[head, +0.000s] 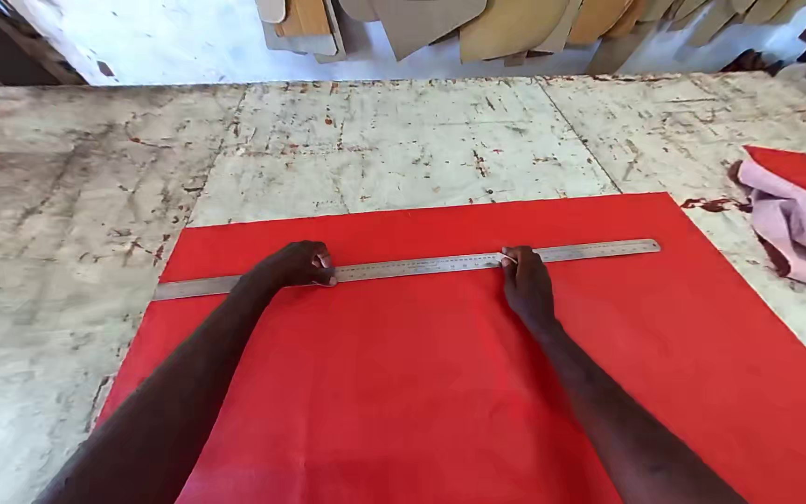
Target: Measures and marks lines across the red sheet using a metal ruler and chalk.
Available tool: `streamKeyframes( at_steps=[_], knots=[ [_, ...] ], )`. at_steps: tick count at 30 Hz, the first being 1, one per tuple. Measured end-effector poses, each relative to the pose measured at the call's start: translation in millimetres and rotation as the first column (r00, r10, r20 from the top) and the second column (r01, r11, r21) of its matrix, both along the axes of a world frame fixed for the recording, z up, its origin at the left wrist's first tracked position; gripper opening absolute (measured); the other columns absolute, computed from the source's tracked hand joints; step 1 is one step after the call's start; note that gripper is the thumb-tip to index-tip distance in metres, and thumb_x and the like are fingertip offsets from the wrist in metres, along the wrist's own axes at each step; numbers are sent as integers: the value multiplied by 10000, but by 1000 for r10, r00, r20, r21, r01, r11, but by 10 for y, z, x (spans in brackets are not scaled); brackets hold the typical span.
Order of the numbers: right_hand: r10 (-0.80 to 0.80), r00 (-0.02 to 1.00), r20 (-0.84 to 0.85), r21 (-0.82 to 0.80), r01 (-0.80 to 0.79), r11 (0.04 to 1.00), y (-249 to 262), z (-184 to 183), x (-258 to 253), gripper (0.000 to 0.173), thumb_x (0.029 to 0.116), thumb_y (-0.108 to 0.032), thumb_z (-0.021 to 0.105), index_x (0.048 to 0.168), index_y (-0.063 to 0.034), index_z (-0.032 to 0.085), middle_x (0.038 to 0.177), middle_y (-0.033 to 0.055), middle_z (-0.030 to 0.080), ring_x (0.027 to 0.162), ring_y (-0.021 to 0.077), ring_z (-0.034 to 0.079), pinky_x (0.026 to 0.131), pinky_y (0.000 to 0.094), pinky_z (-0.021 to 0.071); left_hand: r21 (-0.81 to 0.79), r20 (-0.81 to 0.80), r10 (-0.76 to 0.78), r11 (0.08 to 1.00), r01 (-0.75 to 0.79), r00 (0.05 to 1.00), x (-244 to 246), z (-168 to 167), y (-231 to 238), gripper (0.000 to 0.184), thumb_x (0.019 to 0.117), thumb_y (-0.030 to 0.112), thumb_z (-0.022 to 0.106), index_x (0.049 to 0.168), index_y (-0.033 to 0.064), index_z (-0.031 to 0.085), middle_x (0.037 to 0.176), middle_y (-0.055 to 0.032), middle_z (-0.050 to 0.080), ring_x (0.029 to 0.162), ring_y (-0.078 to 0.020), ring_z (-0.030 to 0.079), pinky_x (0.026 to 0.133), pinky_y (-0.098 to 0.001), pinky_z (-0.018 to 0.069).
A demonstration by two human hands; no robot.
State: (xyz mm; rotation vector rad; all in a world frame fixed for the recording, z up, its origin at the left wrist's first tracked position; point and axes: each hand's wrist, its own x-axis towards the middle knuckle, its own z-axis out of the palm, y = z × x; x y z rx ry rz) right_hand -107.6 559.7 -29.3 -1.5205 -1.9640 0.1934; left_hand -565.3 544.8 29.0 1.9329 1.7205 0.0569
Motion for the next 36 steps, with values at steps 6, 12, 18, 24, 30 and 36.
streamKeyframes(
  at_steps=[6,12,18,24,30,36],
  knots=[
    [11,1000,5,36,-11,999,5,-19,6,333,1086,-249,454,1248,-13,624,1206,166,686,1170,328,647,1013,515,515,3,-14,66,998,-66,998,55,24,-55,422,863,249,846,1129,-16,654,1026,-216,680,982,-383,666,916,-623,523],
    [7,1000,4,68,-8,998,9,-51,10,333,1088,-247,453,1250,-9,621,1225,157,686,1192,321,639,1033,505,501,43,25,76,996,-77,997,58,7,-109,418,859,244,851,1128,-7,652,1013,-202,679,958,-368,669,898,-613,531],
    [-9,1000,6,33,9,999,8,-32,0,346,1092,-265,441,1259,-26,628,1217,146,683,1188,304,639,1019,493,512,65,57,23,998,-27,998,2,-38,-104,399,867,246,844,1152,26,672,1029,-164,686,955,-320,670,899,-571,541],
    [-9,1000,15,33,9,999,19,-47,1,330,1093,-252,435,1251,-25,616,1214,146,687,1181,299,644,1023,486,509,74,104,-6,997,-2,995,-38,-45,-113,348,878,228,831,1120,31,678,1009,-157,672,930,-304,658,867,-546,546],
    [-30,999,21,10,30,999,4,3,-15,344,1089,-251,438,1277,-26,617,1192,154,684,1153,309,654,1002,499,524,154,151,-43,988,19,988,-61,-118,-130,326,861,217,838,1087,33,693,993,-152,678,912,-307,664,840,-556,553],
    [-49,998,29,40,48,998,11,-31,-4,342,1091,-243,435,1277,-18,613,1227,156,681,1190,305,644,1035,489,509,148,166,-35,989,10,986,6,-108,-120,340,868,210,833,1106,19,682,1034,-170,668,946,-317,658,868,-558,545]
  ],
)
